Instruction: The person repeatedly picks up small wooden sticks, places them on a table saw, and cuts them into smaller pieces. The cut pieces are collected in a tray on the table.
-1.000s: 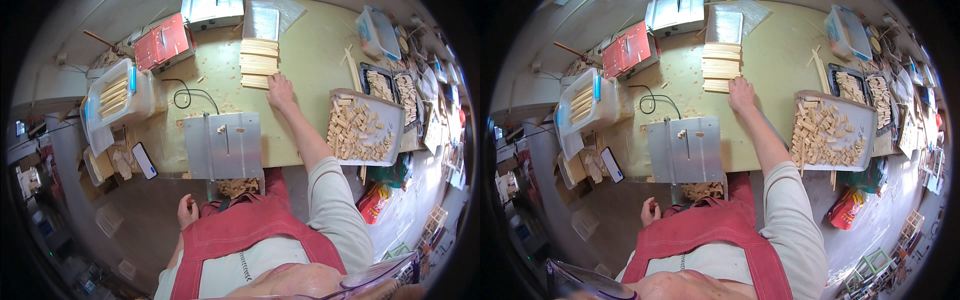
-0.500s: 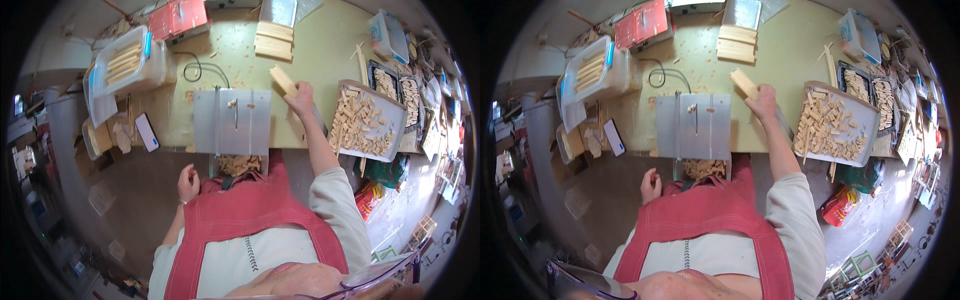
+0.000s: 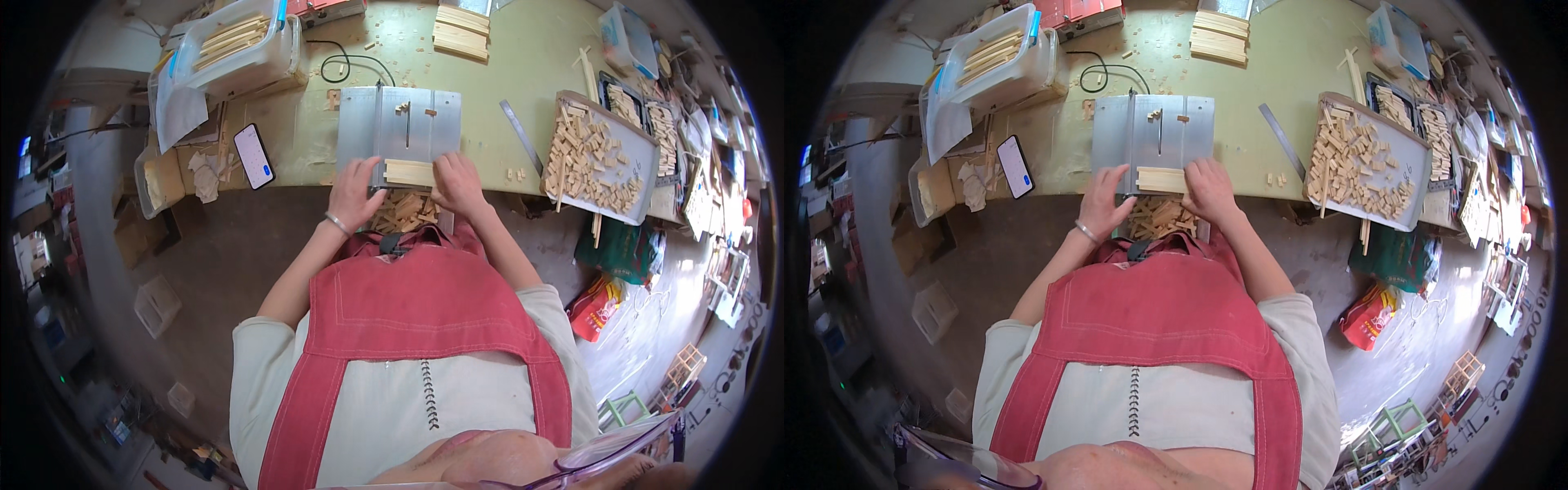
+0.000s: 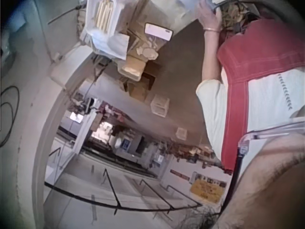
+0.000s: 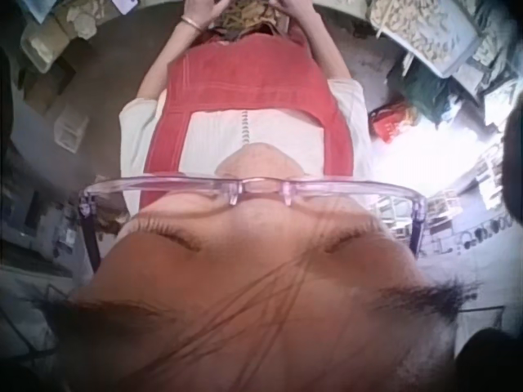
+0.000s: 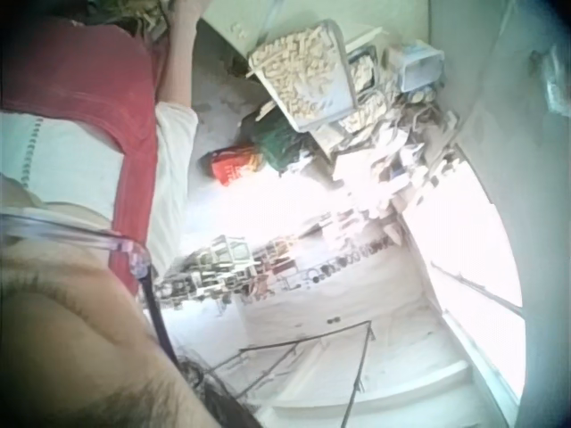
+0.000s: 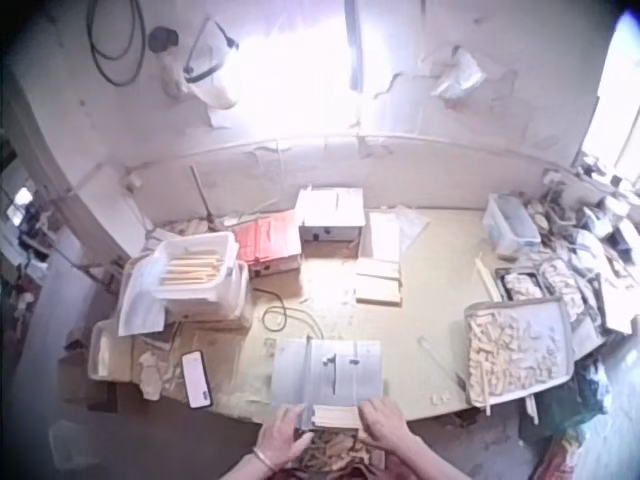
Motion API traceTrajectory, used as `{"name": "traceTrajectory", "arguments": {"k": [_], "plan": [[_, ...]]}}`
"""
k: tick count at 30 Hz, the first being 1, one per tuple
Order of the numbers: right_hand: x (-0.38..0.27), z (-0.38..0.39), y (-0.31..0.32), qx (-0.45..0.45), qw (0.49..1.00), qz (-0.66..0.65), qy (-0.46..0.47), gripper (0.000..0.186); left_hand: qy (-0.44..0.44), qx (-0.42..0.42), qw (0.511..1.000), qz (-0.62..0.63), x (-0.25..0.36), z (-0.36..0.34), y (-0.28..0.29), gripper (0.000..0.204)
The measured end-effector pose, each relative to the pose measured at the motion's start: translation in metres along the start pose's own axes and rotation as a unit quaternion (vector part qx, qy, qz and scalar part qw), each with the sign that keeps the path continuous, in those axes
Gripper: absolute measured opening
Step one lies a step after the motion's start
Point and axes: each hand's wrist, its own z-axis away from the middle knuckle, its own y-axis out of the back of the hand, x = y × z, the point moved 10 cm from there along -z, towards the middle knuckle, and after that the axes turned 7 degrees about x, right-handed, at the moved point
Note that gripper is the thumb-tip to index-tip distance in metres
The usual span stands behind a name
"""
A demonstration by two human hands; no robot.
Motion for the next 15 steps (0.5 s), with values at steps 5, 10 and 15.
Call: {"name": "traceTrajectory", "arguments": {"k": [5,10,15], "plan": [[-0.011,-0.007,-0.006,-0.023,1.0,-0.003,-0.008,0.052,-0.007,-0.041,0.997,-0.062,-0.01,-0.017,-0.039,0.058],[0.019,0.025,-0.018,0.15,0.955,-0.214,-0.141,0.07,0.019,-0.051,0.998,-0.041,-0.032,-0.013,-0.054,0.051],[0.005,0.029,-0.039,0.166,0.896,-0.345,-0.224,0.071,0.038,-0.051,0.998,-0.023,-0.046,-0.01,-0.055,0.049]]}}
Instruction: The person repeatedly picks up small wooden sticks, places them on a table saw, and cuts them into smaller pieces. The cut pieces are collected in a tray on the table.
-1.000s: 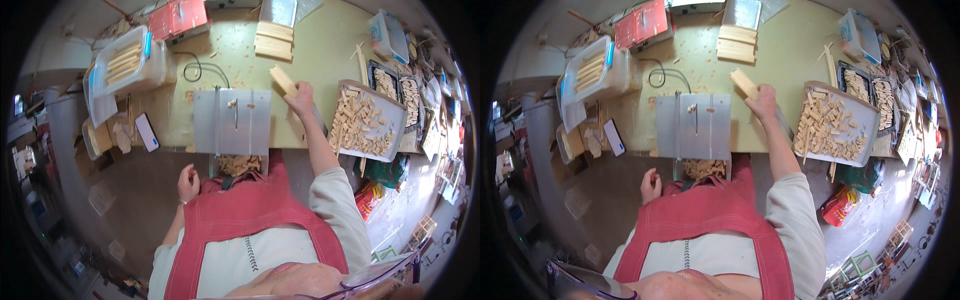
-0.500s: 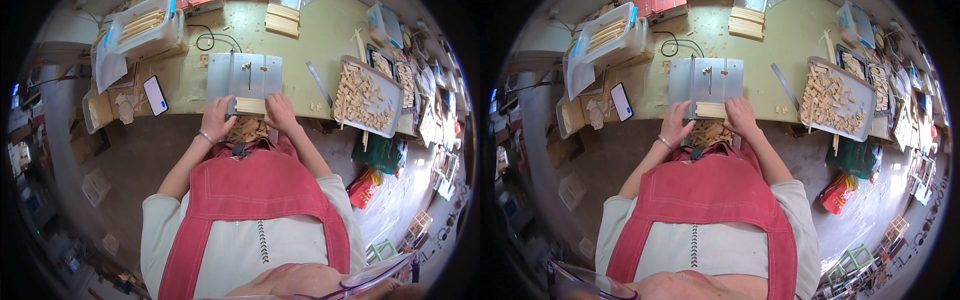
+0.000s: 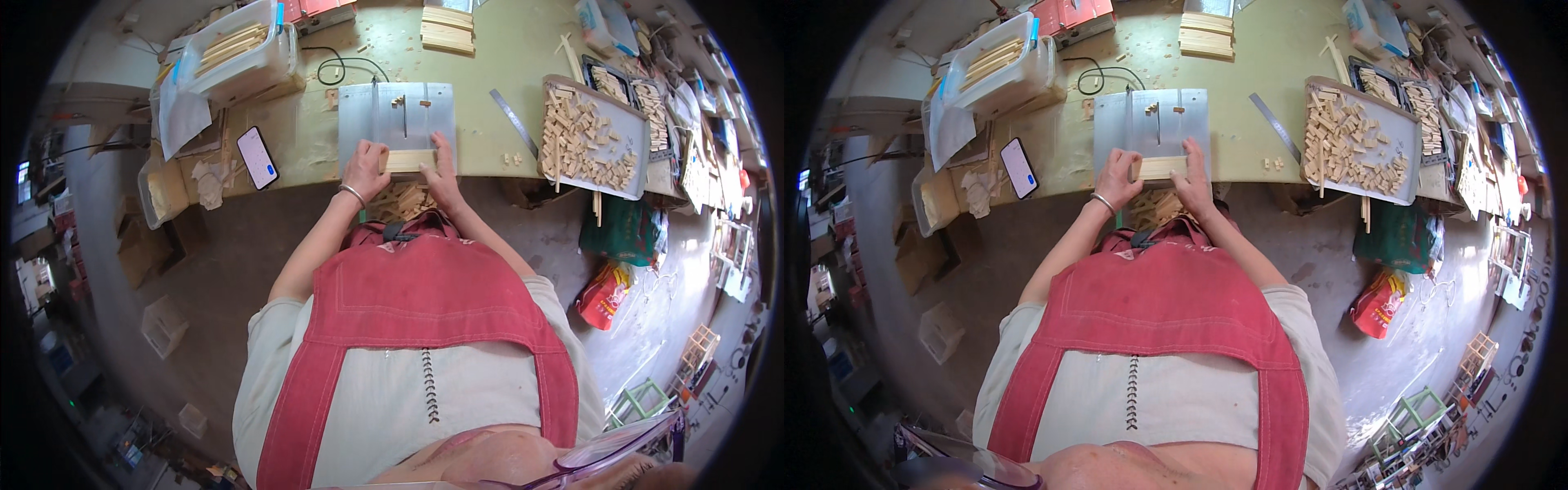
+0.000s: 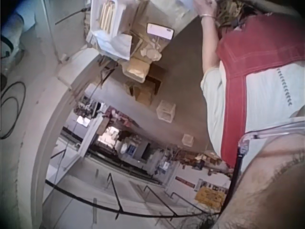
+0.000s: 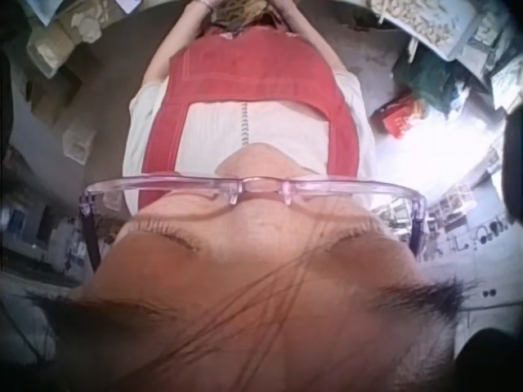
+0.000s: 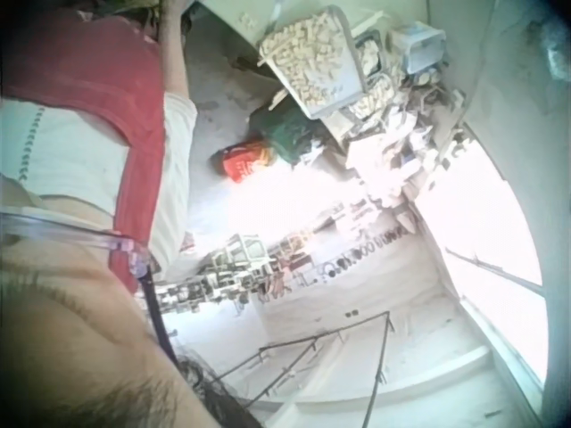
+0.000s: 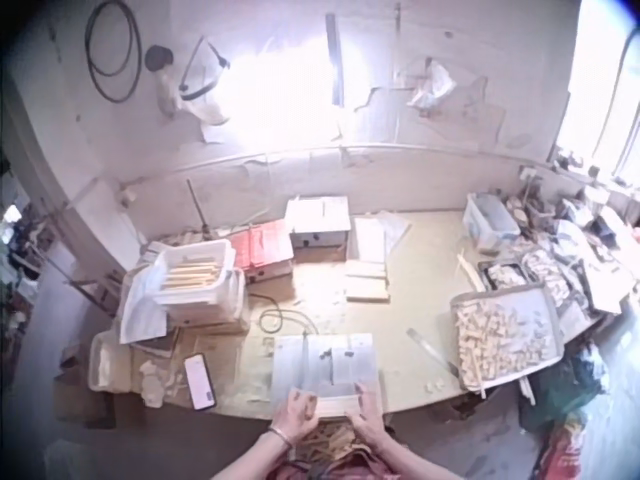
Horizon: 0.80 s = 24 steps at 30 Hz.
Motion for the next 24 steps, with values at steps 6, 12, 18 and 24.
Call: {"name": "traceTrajectory", "arguments": {"k": [6,12,18,24], "plan": [[0.007,0.001,0.001,-0.012,1.0,-0.025,-0.005,0.069,0.0,-0.005,1.0,-0.001,-0.002,0.0,0.0,0.048],[-0.031,0.001,0.015,-0.046,0.959,0.265,0.091,0.069,0.013,-0.018,1.0,0.004,-0.007,-0.003,-0.002,0.048],[-0.012,-0.011,0.025,-0.139,0.91,0.382,0.083,0.057,0.022,-0.02,1.0,0.003,-0.005,-0.004,-0.002,0.048],[0.0,-0.019,0.018,-0.171,0.932,0.311,0.078,0.05,0.023,-0.021,1.0,-0.005,-0.003,-0.006,-0.001,0.046]]}}
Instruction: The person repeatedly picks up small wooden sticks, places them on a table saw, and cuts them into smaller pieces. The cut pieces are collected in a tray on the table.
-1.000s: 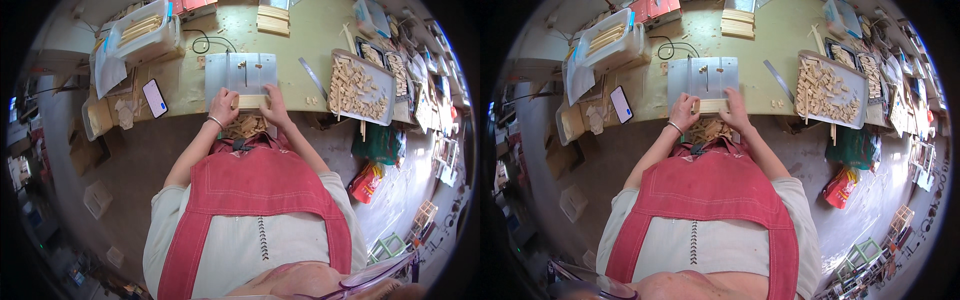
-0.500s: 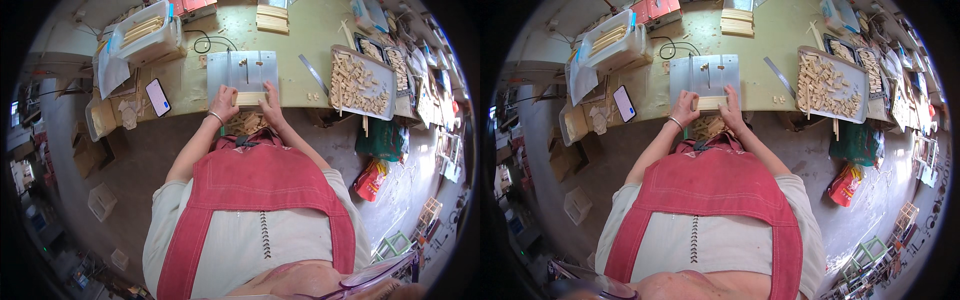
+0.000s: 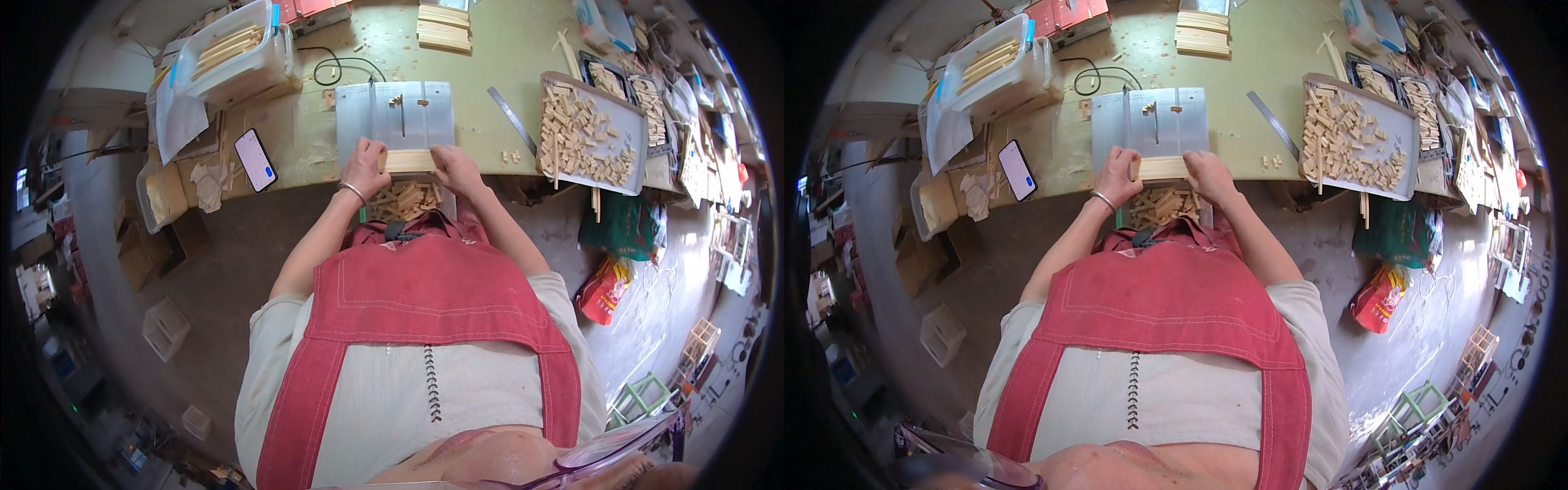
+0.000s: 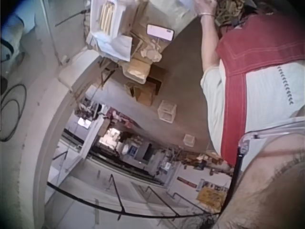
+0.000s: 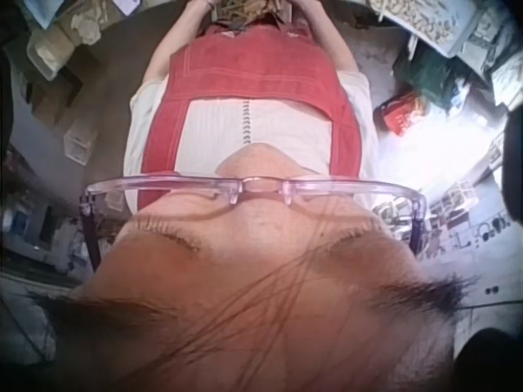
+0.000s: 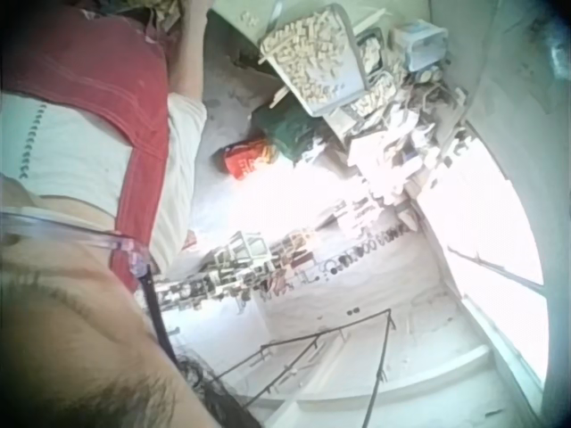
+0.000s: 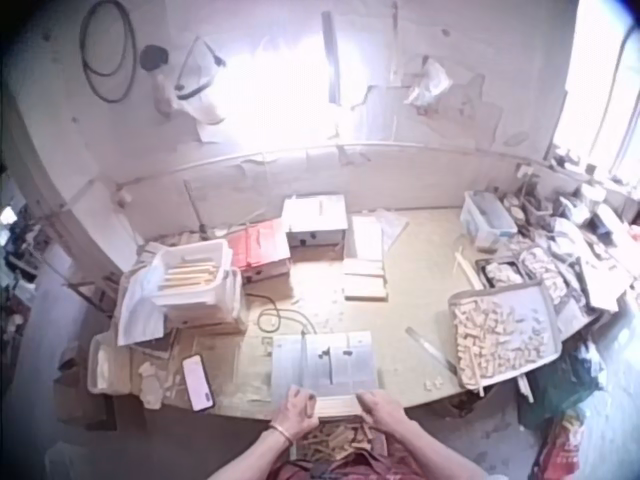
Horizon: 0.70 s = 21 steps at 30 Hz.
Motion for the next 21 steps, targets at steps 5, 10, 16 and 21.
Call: {"name": "traceTrajectory", "arguments": {"k": [5,10,16,21], "plan": [[0.007,-0.012,0.0,0.003,1.0,-0.012,0.005,0.024,-0.04,0.041,0.998,0.003,0.005,-0.008,0.002,0.047],[0.01,-0.031,0.003,0.006,1.0,0.001,-0.009,0.029,-0.003,0.03,1.0,-0.001,0.006,-0.027,0.01,0.046],[0.014,-0.04,0.007,0.026,0.999,0.003,-0.025,0.044,0.003,0.014,1.0,0.005,0.001,-0.047,0.006,0.047],[0.012,-0.053,0.011,0.017,1.0,0.007,-0.024,0.044,-0.006,0.024,1.0,-0.009,-0.007,-0.056,0.001,0.047]]}}
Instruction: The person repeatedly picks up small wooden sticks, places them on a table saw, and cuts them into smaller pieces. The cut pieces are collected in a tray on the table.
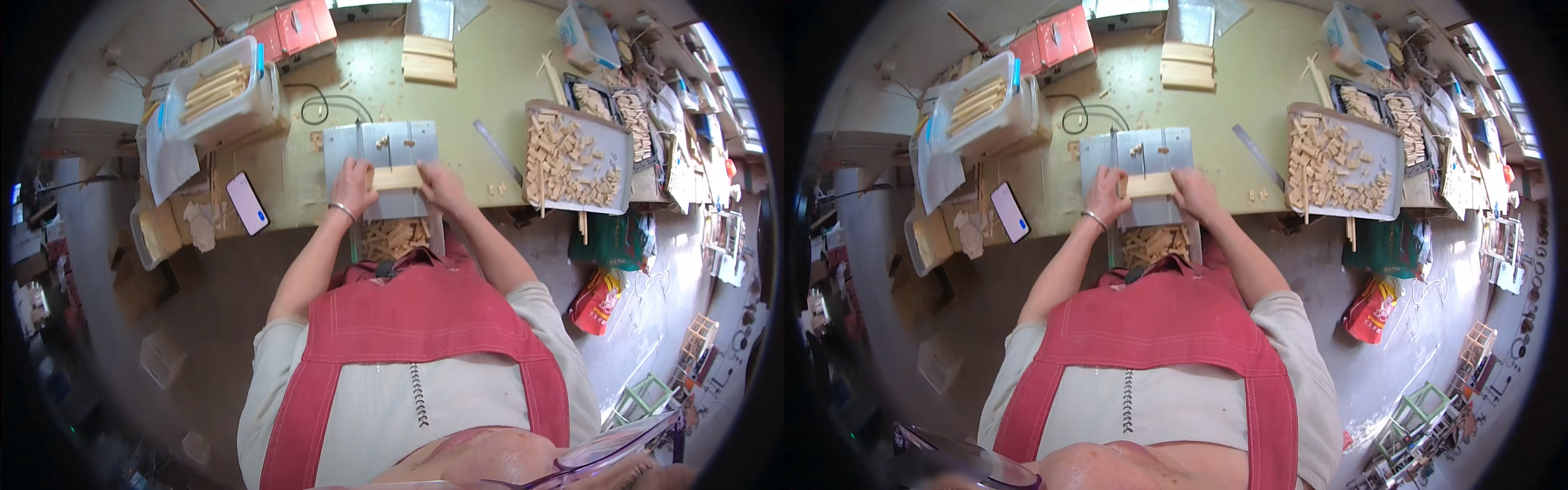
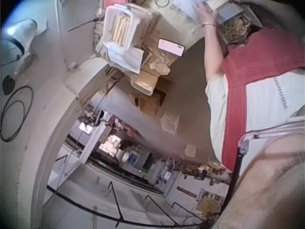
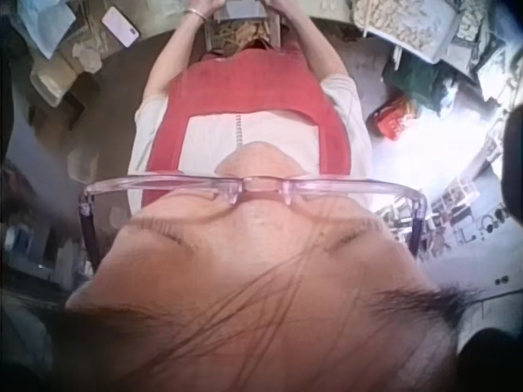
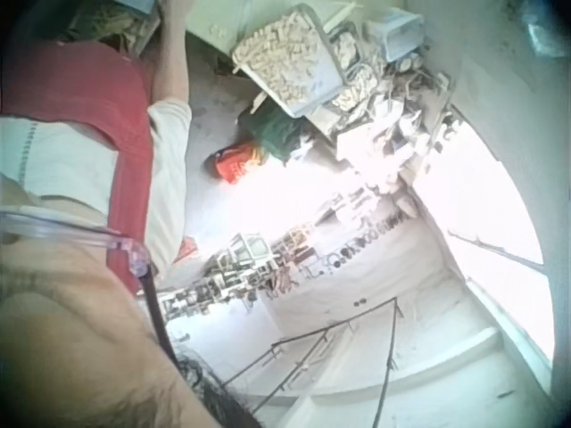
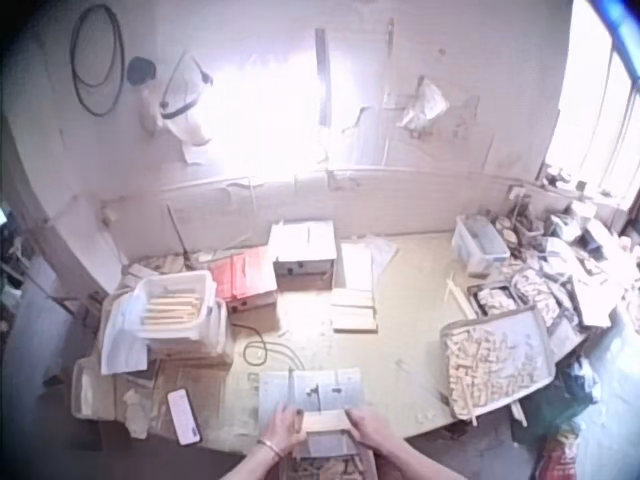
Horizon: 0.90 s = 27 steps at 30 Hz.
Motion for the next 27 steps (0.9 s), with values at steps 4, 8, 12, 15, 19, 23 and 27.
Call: {"name": "traceTrajectory", "arguments": {"k": [4,8,12,15,19,23,27], "plan": [[0.007,-0.01,0.0,0.012,1.0,-0.004,-0.006,0.046,-0.003,0.002,1.0,0.013,0.002,-0.012,0.003,0.047],[0.009,-0.019,0.002,0.013,1.0,-0.008,-0.002,0.046,0.008,-0.008,1.0,0.001,0.002,-0.019,0.005,0.047],[0.009,-0.03,0.005,-0.004,1.0,-0.002,-0.017,0.045,0.006,-0.004,1.0,-0.009,0.0,-0.029,0.005,0.047],[0.01,-0.04,0.006,-0.002,1.0,0.005,-0.018,0.046,0.002,-0.001,1.0,-0.025,0.0,-0.037,0.005,0.048],[0.013,-0.041,0.007,0.014,1.0,0.003,-0.014,0.045,0.005,0.003,1.0,-0.031,0.003,-0.036,0.009,0.045],[0.014,-0.028,0.009,0.022,0.999,0.022,0.008,0.047,-0.075,-0.02,0.986,-0.146,0.031,-0.003,0.014,0.042],[0.01,0.013,0.003,-0.009,0.999,0.041,0.011,0.047,-0.165,-0.089,0.971,-0.15,0.06,0.079,0.012,0.048]]}}
